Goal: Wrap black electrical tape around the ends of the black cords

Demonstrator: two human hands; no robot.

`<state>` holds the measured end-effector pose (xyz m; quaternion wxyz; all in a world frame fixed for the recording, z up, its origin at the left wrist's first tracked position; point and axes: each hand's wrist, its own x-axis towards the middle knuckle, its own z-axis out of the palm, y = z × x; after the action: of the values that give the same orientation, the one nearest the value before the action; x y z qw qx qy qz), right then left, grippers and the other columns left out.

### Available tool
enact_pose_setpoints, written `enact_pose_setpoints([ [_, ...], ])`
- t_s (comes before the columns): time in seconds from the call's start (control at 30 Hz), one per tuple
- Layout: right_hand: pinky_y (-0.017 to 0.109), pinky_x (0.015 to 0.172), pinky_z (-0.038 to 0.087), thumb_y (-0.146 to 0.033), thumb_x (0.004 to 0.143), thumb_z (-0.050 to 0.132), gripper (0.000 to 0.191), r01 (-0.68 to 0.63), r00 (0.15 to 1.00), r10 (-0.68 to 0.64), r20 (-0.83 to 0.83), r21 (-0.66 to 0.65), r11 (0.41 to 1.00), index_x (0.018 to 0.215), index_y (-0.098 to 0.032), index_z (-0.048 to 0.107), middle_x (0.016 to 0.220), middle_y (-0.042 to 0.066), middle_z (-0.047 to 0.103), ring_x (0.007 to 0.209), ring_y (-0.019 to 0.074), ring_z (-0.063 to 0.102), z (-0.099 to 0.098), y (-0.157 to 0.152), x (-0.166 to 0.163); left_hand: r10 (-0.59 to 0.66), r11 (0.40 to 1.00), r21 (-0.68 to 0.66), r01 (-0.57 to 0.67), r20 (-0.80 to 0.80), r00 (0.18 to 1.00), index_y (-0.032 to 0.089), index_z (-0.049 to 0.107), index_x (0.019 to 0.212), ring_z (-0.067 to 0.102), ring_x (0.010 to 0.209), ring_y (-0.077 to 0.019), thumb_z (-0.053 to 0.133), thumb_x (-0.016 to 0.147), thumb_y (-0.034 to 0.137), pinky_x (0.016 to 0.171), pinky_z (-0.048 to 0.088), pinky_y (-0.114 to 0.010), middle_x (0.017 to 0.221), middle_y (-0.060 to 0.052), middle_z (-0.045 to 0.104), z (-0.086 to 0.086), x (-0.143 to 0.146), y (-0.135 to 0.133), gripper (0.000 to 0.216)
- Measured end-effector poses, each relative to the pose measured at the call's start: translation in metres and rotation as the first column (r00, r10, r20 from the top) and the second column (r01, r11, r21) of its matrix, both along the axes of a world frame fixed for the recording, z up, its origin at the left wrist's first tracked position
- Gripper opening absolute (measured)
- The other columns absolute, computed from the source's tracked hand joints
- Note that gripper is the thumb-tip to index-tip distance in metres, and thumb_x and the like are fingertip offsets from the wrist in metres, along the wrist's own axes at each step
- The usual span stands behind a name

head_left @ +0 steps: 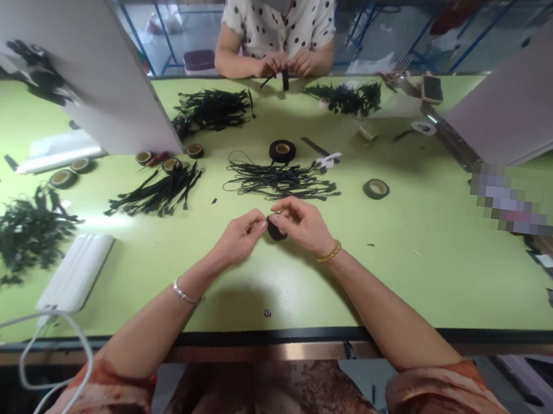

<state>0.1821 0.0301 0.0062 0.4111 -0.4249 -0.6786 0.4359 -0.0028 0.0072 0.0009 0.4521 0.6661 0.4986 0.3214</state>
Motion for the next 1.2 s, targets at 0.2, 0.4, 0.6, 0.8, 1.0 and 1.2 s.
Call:
enact_pose_setpoints([
  [0.2, 0.028, 0.056, 0.043, -0.042, 0.081, 0.062, 0.024, 0.01, 0.999, -0.013, -0.047, -0.066, 0.998, 0.075, -0.018, 0.059, 0.064, 0.0, 0.06, 0.055, 0.0122, 0.053, -0.003, -0.003, -0.006, 0.08, 0.96, 0.28, 0.007, -0.299, 0.951, 0.018, 0.057, 0.079, 0.049, 0.071, -0.0137, 0.044, 0.09, 0.027, 0.07, 0.039, -0.027, 0.075, -0.001, 0.057, 0.003, 0.002, -0.004, 0.019],
  [0.4, 0.027, 0.055, 0.043, -0.042, 0.077, 0.065, 0.028, -0.025, 0.954, -0.034, -0.296, -0.193, 0.981, 0.092, -0.022, 0.053, 0.056, -0.006, 0.054, 0.05, 0.0117, 0.051, -0.001, -0.003, -0.007, 0.07, 0.969, 0.248, -0.007, -0.246, 0.967, 0.019, 0.054, 0.08, 0.046, 0.059, -0.0116, 0.044, 0.091, 0.031, 0.061, 0.037, -0.024, 0.066, 0.002, 0.055, 0.004, 0.007, -0.007, 0.019],
  [0.6, 0.025, 0.056, 0.042, -0.043, 0.073, 0.071, 0.039, -0.109, 0.889, -0.019, -0.457, -0.252, 0.961, 0.09, -0.024, 0.042, 0.055, -0.008, 0.054, 0.05, 0.0108, 0.051, 0.0, -0.002, -0.007, 0.119, 0.973, 0.223, -0.064, -0.244, 0.962, 0.021, 0.051, 0.09, 0.043, 0.05, -0.01, 0.05, 0.089, 0.037, 0.054, 0.031, -0.023, 0.059, 0.006, 0.051, 0.005, 0.009, -0.009, 0.017],
  [0.8, 0.026, 0.057, 0.042, -0.059, 0.076, 0.068, 0.044, -0.005, 0.936, -0.095, -0.339, -0.283, 0.959, 0.087, -0.022, 0.047, 0.055, -0.006, 0.058, 0.053, 0.0114, 0.054, 0.001, 0.001, -0.005, 0.15, 0.909, 0.412, 0.069, -0.476, 0.866, 0.02, 0.058, 0.087, 0.054, 0.067, -0.013, 0.041, 0.095, 0.031, 0.062, 0.035, -0.025, 0.077, -0.002, 0.064, -0.001, 0.002, -0.006, 0.022],
  [1.0, 0.026, 0.057, 0.045, -0.069, 0.073, 0.066, 0.052, 0.006, 0.977, -0.086, -0.197, -0.374, 0.927, 0.079, -0.018, 0.056, 0.063, 0.001, 0.065, 0.056, 0.0116, 0.057, 0.005, 0.002, -0.005, 0.171, 0.829, 0.504, 0.241, -0.639, 0.75, 0.018, 0.06, 0.084, 0.053, 0.068, -0.0138, 0.033, 0.099, 0.033, 0.054, 0.026, -0.027, 0.077, -0.006, 0.064, -0.003, -0.001, -0.006, 0.034],
  [1.2, 0.027, 0.057, 0.044, -0.043, 0.061, 0.085, 0.049, 0.027, 0.964, -0.143, -0.226, -0.449, 0.893, 0.093, -0.018, 0.057, 0.056, -0.006, 0.059, 0.054, 0.0121, 0.056, -0.001, -0.004, -0.012, 0.121, 0.803, 0.473, 0.363, -0.725, 0.678, 0.017, 0.061, 0.085, 0.05, 0.063, -0.0156, 0.03, 0.1, 0.033, 0.052, 0.02, -0.031, 0.073, -0.008, 0.062, -0.005, 0.005, -0.008, 0.038],
])
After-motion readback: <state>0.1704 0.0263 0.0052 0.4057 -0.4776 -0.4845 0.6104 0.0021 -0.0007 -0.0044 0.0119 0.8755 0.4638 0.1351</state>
